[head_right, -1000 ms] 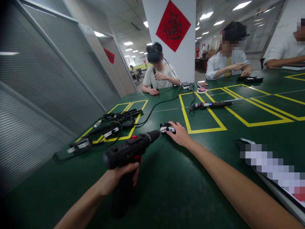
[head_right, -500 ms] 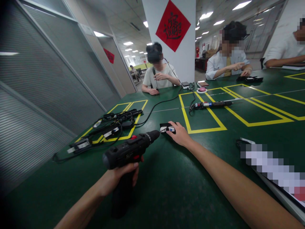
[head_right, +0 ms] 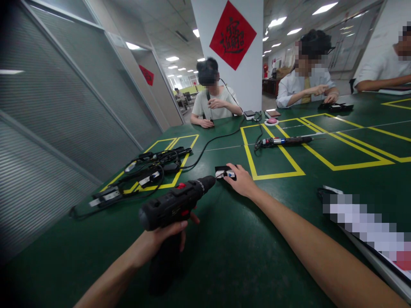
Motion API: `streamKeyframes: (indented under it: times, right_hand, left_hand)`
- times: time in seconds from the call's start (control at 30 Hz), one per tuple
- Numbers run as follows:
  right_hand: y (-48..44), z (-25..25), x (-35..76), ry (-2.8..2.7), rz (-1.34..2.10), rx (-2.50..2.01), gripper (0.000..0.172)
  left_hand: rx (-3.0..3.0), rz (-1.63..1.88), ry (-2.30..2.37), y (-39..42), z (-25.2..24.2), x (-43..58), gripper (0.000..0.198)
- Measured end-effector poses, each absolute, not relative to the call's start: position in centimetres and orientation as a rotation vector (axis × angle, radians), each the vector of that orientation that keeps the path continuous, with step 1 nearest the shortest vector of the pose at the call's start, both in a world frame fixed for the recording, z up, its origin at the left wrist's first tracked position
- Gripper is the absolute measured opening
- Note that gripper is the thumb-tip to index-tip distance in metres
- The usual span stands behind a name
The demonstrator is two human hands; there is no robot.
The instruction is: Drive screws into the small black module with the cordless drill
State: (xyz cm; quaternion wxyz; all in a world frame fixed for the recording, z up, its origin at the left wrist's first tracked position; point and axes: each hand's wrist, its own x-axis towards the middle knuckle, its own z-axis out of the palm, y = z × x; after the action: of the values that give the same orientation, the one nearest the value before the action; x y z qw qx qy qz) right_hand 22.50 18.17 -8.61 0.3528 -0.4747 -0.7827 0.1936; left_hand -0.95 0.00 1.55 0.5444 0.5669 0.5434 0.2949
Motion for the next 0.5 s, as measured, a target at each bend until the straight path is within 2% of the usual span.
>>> streamKeyframes:
  times: [0.27,0.5]
  right_hand:
    - [18.1,-8.5,22.5,-2.029,0.505,-1.226,0.050]
    - [18.2,-8.7,22.5,-2.023,0.500,-1.220,0.049]
  left_hand:
    - [1.352,0.686,1.275,0.0,0.9,-1.2,0.025]
    - [1.329,0.696,1.300,0.2,0.3,-1.5,0.033]
